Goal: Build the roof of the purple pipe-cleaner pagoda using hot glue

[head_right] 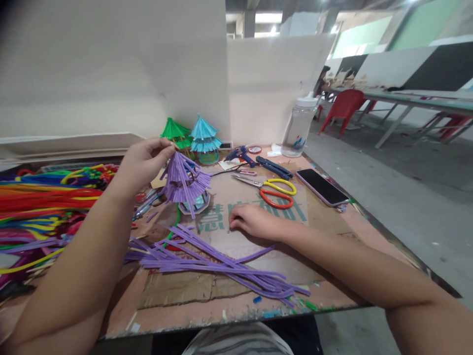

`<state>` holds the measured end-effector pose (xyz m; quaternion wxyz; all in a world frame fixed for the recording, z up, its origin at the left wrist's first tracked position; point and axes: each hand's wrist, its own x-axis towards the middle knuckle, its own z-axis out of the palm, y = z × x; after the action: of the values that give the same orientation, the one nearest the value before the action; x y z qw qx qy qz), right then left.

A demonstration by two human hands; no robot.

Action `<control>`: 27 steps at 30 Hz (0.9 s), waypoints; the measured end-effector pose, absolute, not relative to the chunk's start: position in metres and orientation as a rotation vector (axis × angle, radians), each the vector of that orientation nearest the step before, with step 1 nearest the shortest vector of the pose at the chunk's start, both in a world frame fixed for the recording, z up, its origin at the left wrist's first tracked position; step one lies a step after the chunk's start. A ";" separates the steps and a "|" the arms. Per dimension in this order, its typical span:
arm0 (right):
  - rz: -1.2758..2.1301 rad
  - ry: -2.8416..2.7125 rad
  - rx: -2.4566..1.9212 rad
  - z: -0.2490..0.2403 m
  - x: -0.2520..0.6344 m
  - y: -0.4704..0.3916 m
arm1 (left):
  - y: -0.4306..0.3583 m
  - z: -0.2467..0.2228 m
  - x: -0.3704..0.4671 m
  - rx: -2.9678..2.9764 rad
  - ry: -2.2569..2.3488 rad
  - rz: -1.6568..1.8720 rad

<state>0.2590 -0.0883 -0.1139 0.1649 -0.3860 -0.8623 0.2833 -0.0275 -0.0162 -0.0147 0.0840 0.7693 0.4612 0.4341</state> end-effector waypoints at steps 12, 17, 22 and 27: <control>1.433 -2.632 -0.911 -0.054 0.289 -0.103 | -0.015 -0.015 -0.026 2.304 1.338 1.300; 0.884 -2.624 -1.032 -0.104 0.257 -0.092 | -0.017 -0.014 -0.026 2.272 1.350 1.278; 0.720 -2.526 -0.936 -0.131 0.243 -0.088 | -0.018 -0.014 -0.027 2.262 1.330 1.299; 0.915 -2.516 -0.900 -0.112 0.250 -0.097 | -0.015 -0.014 -0.028 2.297 1.322 1.286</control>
<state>0.2502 -0.0966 -0.1120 0.1580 -0.3145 -0.8796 0.3200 -0.0280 -0.0152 -0.0144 0.0978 0.7761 0.4466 0.4344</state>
